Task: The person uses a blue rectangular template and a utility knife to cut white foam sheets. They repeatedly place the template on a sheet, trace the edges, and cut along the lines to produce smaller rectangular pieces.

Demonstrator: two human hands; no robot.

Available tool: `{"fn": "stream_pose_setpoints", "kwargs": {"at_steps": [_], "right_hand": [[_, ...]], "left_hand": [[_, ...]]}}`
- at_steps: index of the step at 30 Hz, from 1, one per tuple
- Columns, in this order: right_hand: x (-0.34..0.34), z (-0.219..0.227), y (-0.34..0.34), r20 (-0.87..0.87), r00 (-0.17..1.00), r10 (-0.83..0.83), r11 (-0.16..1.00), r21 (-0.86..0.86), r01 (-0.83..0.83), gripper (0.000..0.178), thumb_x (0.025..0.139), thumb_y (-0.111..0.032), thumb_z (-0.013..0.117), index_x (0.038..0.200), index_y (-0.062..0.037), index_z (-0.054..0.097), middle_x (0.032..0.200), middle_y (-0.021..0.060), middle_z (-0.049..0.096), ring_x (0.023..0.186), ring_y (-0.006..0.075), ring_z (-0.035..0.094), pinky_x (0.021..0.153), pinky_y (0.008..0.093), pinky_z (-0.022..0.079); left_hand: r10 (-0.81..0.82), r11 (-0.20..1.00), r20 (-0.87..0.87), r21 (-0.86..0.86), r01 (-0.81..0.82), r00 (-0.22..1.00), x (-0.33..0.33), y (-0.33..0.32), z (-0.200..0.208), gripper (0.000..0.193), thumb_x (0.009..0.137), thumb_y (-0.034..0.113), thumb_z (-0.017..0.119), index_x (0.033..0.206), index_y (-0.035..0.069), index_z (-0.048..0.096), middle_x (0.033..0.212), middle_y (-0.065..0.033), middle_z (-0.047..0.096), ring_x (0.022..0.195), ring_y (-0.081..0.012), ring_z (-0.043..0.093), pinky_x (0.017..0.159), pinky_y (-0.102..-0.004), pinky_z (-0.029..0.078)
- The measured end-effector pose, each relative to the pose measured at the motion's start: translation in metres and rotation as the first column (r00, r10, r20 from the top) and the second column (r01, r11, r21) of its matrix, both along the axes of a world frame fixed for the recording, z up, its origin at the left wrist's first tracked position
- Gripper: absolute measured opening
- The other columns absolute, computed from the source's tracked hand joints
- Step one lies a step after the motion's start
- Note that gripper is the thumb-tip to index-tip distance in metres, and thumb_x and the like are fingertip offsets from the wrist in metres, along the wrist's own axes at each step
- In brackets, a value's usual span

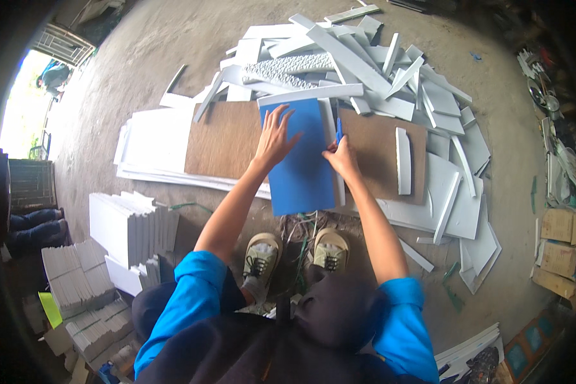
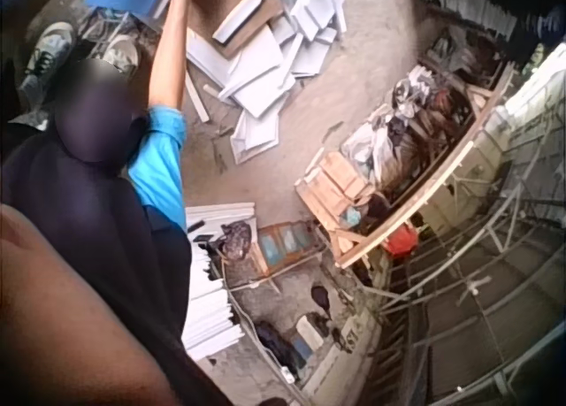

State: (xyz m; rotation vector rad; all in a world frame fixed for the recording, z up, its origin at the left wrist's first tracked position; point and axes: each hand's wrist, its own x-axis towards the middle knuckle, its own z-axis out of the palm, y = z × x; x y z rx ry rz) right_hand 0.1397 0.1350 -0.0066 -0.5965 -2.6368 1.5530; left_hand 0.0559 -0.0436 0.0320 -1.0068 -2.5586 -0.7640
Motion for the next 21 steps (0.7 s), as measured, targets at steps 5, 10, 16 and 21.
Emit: {"fn": "stream_pose_setpoints", "kwargs": {"at_steps": [5, 10, 16, 21], "right_hand": [[0.002, 0.001, 0.000, 0.010, 1.000, -0.006, 0.993, -0.118, 0.007, 0.038, 0.063, -0.001, 0.068, 0.086, -0.0026, 0.038, 0.073, 0.0068, 0.055, 0.062, 0.0111, 0.056, 0.059, 0.0246, 0.047], [0.004, 0.006, 0.009, 0.036, 0.999, 0.009, 0.990, -0.140, -0.004, 0.037, 0.065, -0.009, 0.069, 0.088, 0.0011, 0.042, 0.075, 0.0114, 0.059, 0.066, 0.0186, 0.060, 0.061, 0.0300, 0.049], [-0.003, 0.010, 0.011, 0.074, 0.993, -0.090, 0.911, -0.398, 0.112, 0.024, 0.084, -0.024, 0.050, 0.087, -0.0005, 0.045, 0.069, 0.0082, 0.057, 0.060, 0.0141, 0.057, 0.055, 0.0260, 0.047], [-0.004, 0.034, 0.022, 0.115, 0.992, -0.059, 0.923, -0.373, 0.098, 0.027, 0.089, -0.028, 0.042, 0.097, -0.0048, 0.052, 0.064, 0.0094, 0.057, 0.057, 0.0171, 0.057, 0.053, 0.0277, 0.046]], "left_hand": [[0.059, 0.994, -0.011, -0.095, -0.060, 0.998, -0.040, 0.036, -0.019, 0.060, 0.076, 0.040, 0.056, 0.117, 0.000, 0.040, 0.113, -0.0149, 0.042, 0.109, -0.0303, 0.038, 0.098, -0.0444, 0.024], [0.159, 0.982, 0.024, -0.105, -0.155, 0.987, -0.031, 0.044, -0.027, 0.060, 0.074, 0.043, 0.058, 0.113, 0.000, 0.042, 0.107, -0.0142, 0.045, 0.105, -0.0291, 0.041, 0.095, -0.0412, 0.027], [0.144, 0.986, -0.055, -0.079, -0.148, 0.988, -0.030, 0.042, -0.026, 0.050, 0.071, 0.035, 0.062, 0.110, 0.010, 0.046, 0.106, -0.0113, 0.045, 0.105, -0.0267, 0.040, 0.092, -0.0454, 0.027], [0.222, 0.960, -0.093, -0.152, -0.235, 0.971, -0.018, 0.048, -0.024, 0.042, 0.069, 0.032, 0.065, 0.103, 0.013, 0.048, 0.109, -0.0084, 0.042, 0.104, -0.0287, 0.038, 0.089, -0.0445, 0.028]]}}
